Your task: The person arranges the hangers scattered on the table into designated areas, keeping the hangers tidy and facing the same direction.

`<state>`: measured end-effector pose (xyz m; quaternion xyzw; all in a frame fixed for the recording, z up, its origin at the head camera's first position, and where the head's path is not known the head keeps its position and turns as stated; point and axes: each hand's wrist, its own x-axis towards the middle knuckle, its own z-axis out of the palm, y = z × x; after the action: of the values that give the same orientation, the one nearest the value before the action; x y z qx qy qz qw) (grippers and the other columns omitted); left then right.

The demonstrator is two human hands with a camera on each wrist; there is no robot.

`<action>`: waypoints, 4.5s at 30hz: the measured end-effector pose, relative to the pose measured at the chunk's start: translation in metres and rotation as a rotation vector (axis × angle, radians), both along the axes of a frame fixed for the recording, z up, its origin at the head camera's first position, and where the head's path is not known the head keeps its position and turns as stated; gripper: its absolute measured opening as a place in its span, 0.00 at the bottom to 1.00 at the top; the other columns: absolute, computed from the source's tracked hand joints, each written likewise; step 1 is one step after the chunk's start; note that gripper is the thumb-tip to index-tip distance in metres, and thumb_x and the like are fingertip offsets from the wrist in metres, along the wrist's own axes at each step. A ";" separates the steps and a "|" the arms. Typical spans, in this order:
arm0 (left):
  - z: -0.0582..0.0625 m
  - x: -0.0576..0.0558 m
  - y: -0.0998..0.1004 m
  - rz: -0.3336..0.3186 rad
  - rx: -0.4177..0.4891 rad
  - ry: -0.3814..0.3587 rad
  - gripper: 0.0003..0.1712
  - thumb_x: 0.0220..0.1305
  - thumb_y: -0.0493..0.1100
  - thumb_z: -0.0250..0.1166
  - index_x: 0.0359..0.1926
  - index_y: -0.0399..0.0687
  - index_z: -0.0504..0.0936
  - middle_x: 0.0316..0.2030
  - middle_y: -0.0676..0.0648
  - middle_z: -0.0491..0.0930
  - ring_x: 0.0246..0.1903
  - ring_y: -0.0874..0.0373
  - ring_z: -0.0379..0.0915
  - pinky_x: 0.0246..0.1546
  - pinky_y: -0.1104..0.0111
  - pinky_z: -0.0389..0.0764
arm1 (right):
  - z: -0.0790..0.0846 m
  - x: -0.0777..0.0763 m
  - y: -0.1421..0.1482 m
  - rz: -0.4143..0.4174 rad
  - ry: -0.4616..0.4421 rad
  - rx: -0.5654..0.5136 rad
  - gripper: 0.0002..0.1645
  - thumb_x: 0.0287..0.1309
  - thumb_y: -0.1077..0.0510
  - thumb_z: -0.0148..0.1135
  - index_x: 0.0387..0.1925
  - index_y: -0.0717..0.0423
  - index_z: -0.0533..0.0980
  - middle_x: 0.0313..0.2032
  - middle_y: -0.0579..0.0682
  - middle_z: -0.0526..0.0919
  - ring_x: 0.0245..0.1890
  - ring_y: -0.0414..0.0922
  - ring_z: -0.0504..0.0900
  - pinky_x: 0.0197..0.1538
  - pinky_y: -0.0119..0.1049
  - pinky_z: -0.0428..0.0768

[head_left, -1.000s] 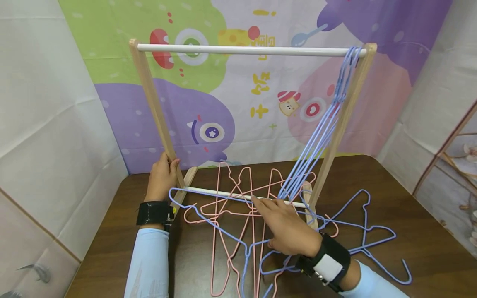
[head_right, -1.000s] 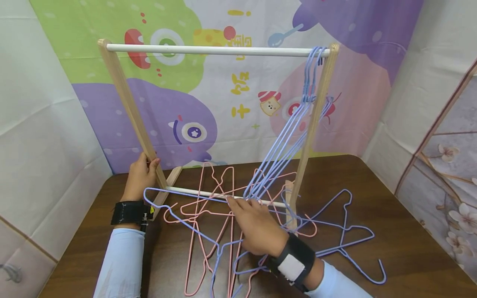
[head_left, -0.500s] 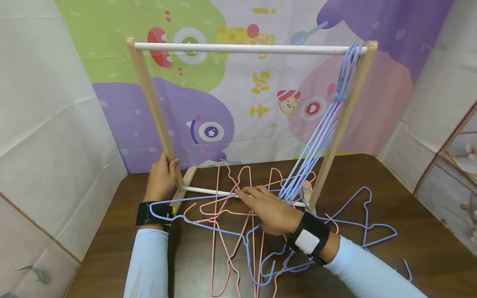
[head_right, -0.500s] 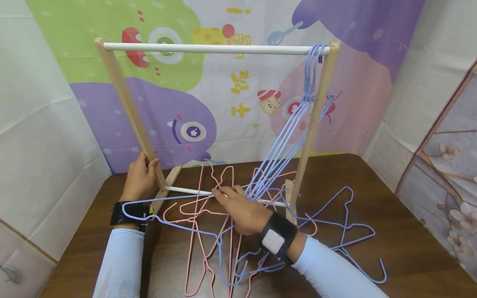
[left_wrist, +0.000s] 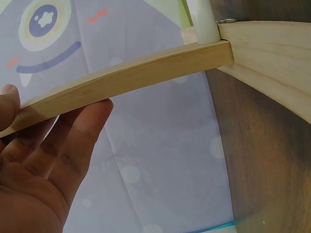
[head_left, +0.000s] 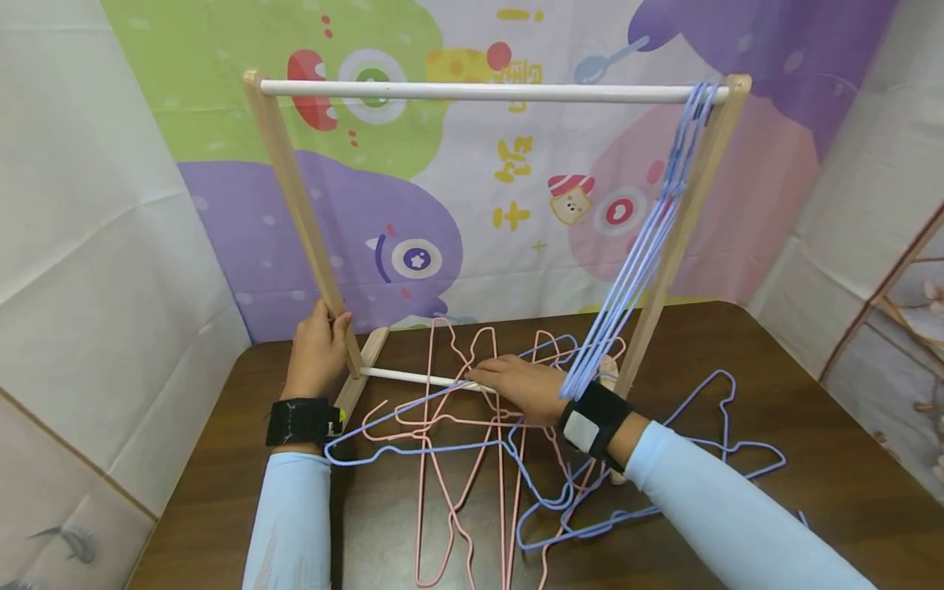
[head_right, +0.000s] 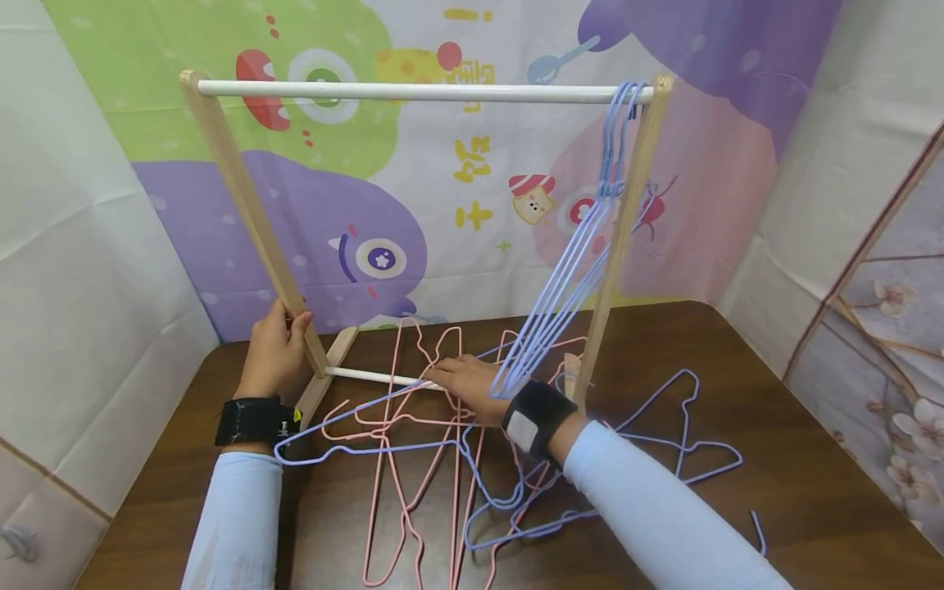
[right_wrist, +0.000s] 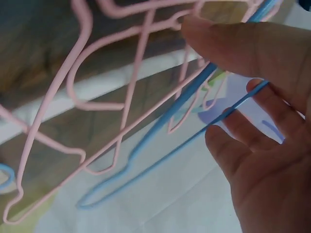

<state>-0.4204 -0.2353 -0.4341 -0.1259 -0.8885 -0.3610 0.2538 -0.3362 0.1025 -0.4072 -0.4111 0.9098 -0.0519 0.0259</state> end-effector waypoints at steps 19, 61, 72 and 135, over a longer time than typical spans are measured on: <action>0.000 -0.001 0.002 0.003 0.029 -0.031 0.17 0.78 0.41 0.57 0.56 0.29 0.73 0.45 0.27 0.83 0.41 0.33 0.84 0.37 0.44 0.84 | -0.038 -0.025 0.008 -0.010 0.131 0.272 0.49 0.60 0.74 0.66 0.77 0.42 0.62 0.74 0.46 0.66 0.74 0.55 0.64 0.67 0.60 0.70; -0.001 -0.001 0.001 0.010 0.025 -0.014 0.16 0.78 0.43 0.57 0.53 0.31 0.74 0.41 0.29 0.83 0.38 0.36 0.83 0.34 0.45 0.82 | -0.033 0.112 -0.022 -0.991 -1.124 -1.230 0.14 0.75 0.52 0.52 0.42 0.61 0.70 0.19 0.43 0.76 0.16 0.34 0.72 0.20 0.27 0.72; 0.000 0.000 0.002 0.014 0.024 -0.025 0.16 0.78 0.42 0.57 0.54 0.31 0.73 0.42 0.29 0.83 0.38 0.35 0.83 0.35 0.45 0.82 | -0.041 0.120 -0.024 -1.032 -1.070 -1.281 0.08 0.72 0.57 0.54 0.37 0.58 0.72 0.21 0.43 0.70 0.16 0.35 0.69 0.19 0.27 0.69; 0.000 0.001 0.001 0.017 0.012 -0.018 0.15 0.79 0.42 0.57 0.52 0.31 0.73 0.40 0.30 0.83 0.37 0.35 0.83 0.32 0.45 0.81 | -0.025 0.087 -0.035 -0.696 -1.114 -1.855 0.13 0.70 0.68 0.53 0.53 0.54 0.69 0.43 0.47 0.78 0.40 0.40 0.76 0.46 0.34 0.72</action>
<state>-0.4194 -0.2342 -0.4341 -0.1137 -0.8895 -0.3654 0.2498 -0.2493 0.0676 -0.4323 0.0835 0.4472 -0.8853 0.0965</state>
